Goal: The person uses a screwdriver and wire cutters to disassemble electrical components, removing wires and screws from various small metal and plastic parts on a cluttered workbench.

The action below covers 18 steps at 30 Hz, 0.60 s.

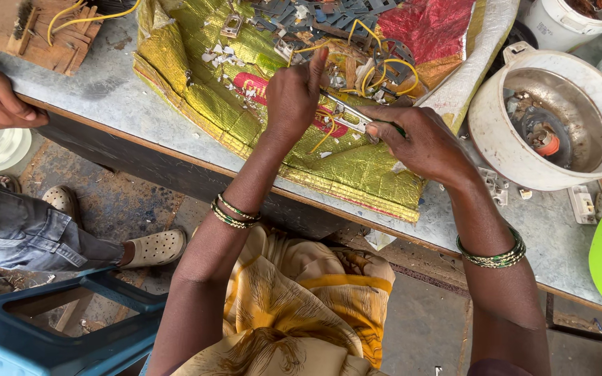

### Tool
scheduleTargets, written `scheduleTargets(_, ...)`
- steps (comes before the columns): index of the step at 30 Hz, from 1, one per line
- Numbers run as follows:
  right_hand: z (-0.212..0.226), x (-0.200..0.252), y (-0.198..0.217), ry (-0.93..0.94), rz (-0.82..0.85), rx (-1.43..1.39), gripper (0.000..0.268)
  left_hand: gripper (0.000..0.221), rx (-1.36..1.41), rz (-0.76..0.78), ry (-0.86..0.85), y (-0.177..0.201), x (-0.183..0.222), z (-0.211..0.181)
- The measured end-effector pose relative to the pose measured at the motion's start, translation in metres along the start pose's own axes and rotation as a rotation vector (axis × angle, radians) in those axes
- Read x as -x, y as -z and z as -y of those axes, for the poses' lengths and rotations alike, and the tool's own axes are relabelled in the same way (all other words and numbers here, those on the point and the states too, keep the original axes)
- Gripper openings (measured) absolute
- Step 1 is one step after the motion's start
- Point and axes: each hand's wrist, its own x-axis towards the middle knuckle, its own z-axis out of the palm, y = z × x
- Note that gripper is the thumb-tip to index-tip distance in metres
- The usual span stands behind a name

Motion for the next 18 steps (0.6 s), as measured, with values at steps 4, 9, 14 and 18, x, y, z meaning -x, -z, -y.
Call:
scheduleTargets(4, 0.009, 0.019, 0.021, 0.108, -0.065, -0.068, 0.042, 0.077, 0.539, 0.013, 0.108, 0.006, -0.006, 0.011)
scheduleTargets(9, 0.016, 0.021, 0.026, 0.078, -0.021, -0.174, 0.041, 0.075, 0.839, 0.190, 0.276, 0.014, -0.007, 0.008)
scheduleTargets(14, 0.007, 0.017, 0.023, 0.031, -0.005, -0.085, 0.045, 0.077, 0.829, 0.177, 0.213, 0.013, -0.006, 0.007)
scheduleTargets(18, 0.005, 0.015, 0.022, 0.033, -0.009, -0.072, 0.046, 0.077, 0.810, 0.180, 0.215, 0.013, -0.006, 0.007)
